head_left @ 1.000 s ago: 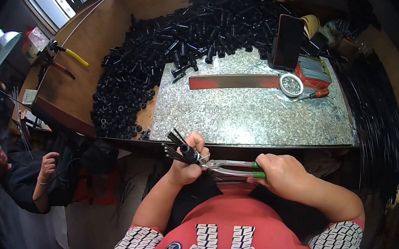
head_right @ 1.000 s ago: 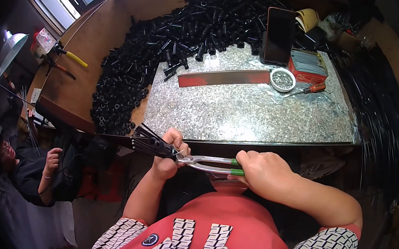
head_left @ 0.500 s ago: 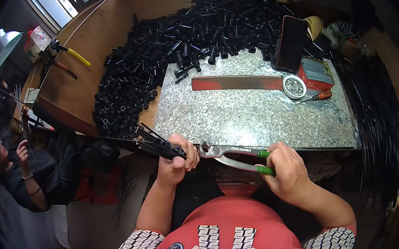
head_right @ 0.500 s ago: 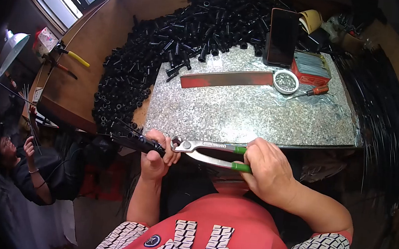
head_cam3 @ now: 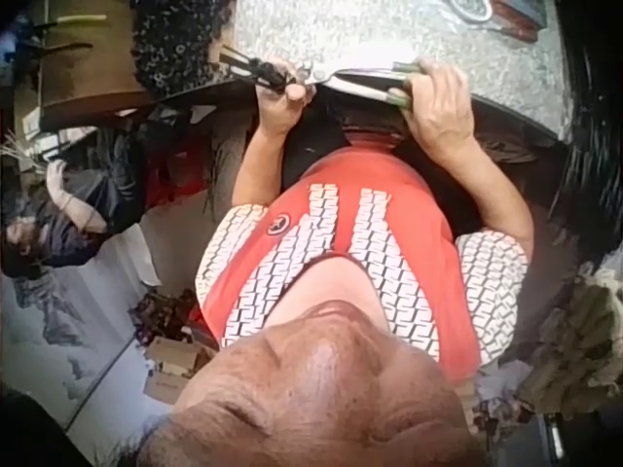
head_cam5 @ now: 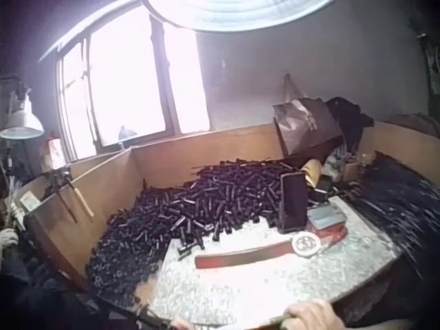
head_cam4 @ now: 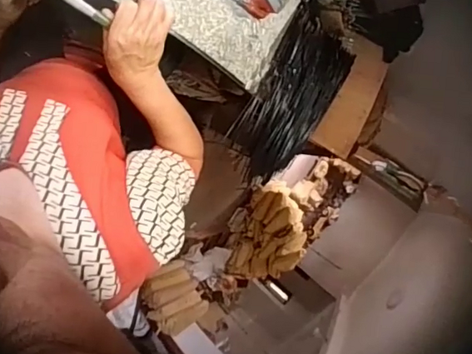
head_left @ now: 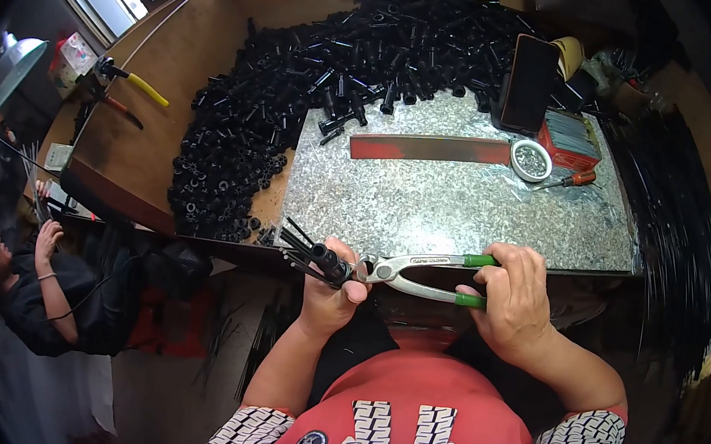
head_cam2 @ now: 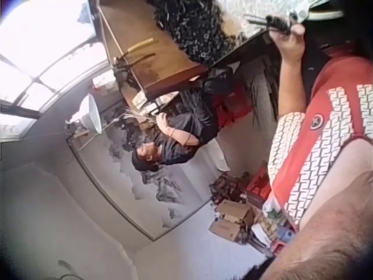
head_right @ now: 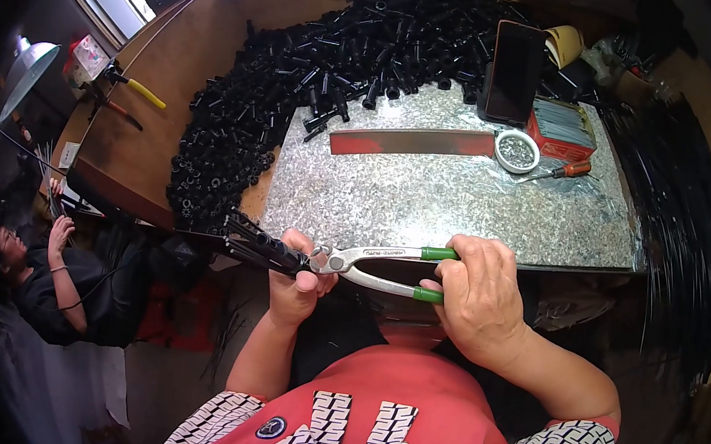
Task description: Assembling and clamping black industrial tubes using a specialized hand tool at a factory workstation.
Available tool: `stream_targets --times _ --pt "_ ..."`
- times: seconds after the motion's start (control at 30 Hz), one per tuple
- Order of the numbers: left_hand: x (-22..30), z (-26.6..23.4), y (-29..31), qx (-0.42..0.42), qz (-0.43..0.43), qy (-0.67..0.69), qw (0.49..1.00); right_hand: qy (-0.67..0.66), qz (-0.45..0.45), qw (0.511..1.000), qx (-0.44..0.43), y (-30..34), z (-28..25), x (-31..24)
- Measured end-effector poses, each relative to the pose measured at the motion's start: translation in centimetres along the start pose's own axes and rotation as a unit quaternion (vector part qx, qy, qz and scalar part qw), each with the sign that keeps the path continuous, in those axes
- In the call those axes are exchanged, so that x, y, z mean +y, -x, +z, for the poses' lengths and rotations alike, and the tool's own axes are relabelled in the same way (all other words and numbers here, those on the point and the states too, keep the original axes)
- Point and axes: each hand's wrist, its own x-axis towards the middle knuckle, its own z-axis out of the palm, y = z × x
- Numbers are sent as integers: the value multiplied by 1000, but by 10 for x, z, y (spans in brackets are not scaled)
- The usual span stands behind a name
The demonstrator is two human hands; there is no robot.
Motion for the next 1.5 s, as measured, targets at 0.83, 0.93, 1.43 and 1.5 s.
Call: stream_targets --times 0.83,0.93,1.43,1.5 --pt "14 0 -8 -115 -33 34 992 38 -52 998 13 -2 -21 13" --pt "11 -1 -8 -117 -52 61 990 168 -60 982 56 1 -20 15" --pt "-11 -10 -8 -73 -23 -96 992 213 -114 966 91 2 -23 15" --pt "-11 -9 -8 -70 -18 -101 992 199 -125 969 75 3 -24 16"
